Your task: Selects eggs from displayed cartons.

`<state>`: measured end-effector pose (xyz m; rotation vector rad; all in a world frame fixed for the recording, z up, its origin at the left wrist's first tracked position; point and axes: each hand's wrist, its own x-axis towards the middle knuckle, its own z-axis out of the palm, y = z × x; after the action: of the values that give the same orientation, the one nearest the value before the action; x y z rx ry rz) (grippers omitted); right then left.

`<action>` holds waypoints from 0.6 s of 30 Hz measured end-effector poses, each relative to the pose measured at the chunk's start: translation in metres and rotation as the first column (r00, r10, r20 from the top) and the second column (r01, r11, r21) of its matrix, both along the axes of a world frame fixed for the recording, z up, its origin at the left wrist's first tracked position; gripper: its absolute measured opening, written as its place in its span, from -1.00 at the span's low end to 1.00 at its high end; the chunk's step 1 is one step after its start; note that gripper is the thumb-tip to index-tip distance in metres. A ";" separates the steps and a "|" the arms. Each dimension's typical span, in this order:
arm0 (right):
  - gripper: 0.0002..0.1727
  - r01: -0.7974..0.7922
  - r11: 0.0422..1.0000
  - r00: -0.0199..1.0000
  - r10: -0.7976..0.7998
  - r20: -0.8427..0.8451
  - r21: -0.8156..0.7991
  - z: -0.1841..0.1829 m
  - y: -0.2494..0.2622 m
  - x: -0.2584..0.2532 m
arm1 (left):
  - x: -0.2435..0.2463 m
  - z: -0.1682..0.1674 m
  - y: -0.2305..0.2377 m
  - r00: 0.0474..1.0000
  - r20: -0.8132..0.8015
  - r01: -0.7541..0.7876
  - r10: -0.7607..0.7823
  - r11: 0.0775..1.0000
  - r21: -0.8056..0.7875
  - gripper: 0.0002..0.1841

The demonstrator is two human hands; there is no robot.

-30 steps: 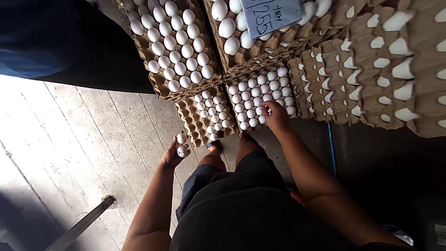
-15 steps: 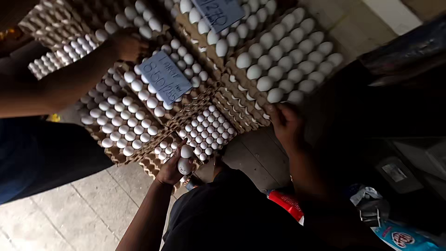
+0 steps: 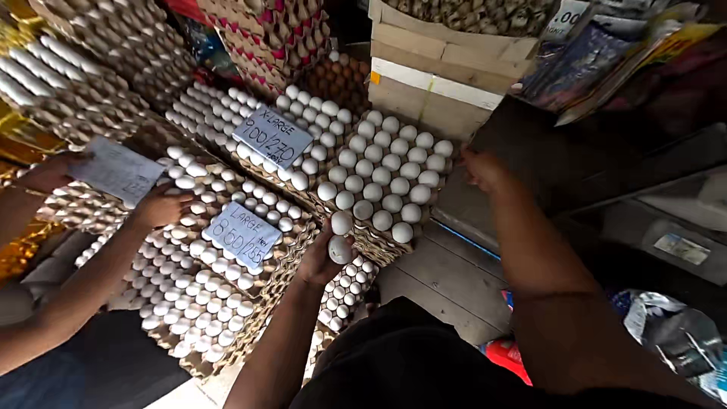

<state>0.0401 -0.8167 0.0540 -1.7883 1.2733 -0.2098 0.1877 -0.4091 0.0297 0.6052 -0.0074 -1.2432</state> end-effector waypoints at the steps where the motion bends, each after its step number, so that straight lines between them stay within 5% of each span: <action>1: -0.18 0.014 1.000 1.000 -0.014 0.016 0.022 -0.004 -0.002 0.002 | 0.002 0.001 -0.004 1.000 -0.005 0.003 -0.003 1.000 0.020 -0.47; 11: -0.30 -0.046 0.966 0.975 -0.011 0.220 0.253 0.014 -0.011 0.009 | -0.004 0.008 -0.026 0.996 -0.001 0.091 -0.091 0.995 0.042 -0.51; 14: -0.50 -0.083 0.932 0.980 0.012 0.201 0.353 0.026 -0.017 0.007 | -0.001 0.006 -0.028 0.993 -0.013 0.114 -0.114 0.993 -0.014 -0.51; 18: -0.48 -0.105 0.908 0.986 0.043 0.159 0.405 0.033 -0.029 0.012 | 0.005 0.000 -0.029 0.987 0.007 0.162 -0.162 0.984 -0.076 -0.51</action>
<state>0.0518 -0.8459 0.0865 -1.4253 1.0502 -0.0228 0.1930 -0.4378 0.0297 0.5469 -0.1068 -1.3942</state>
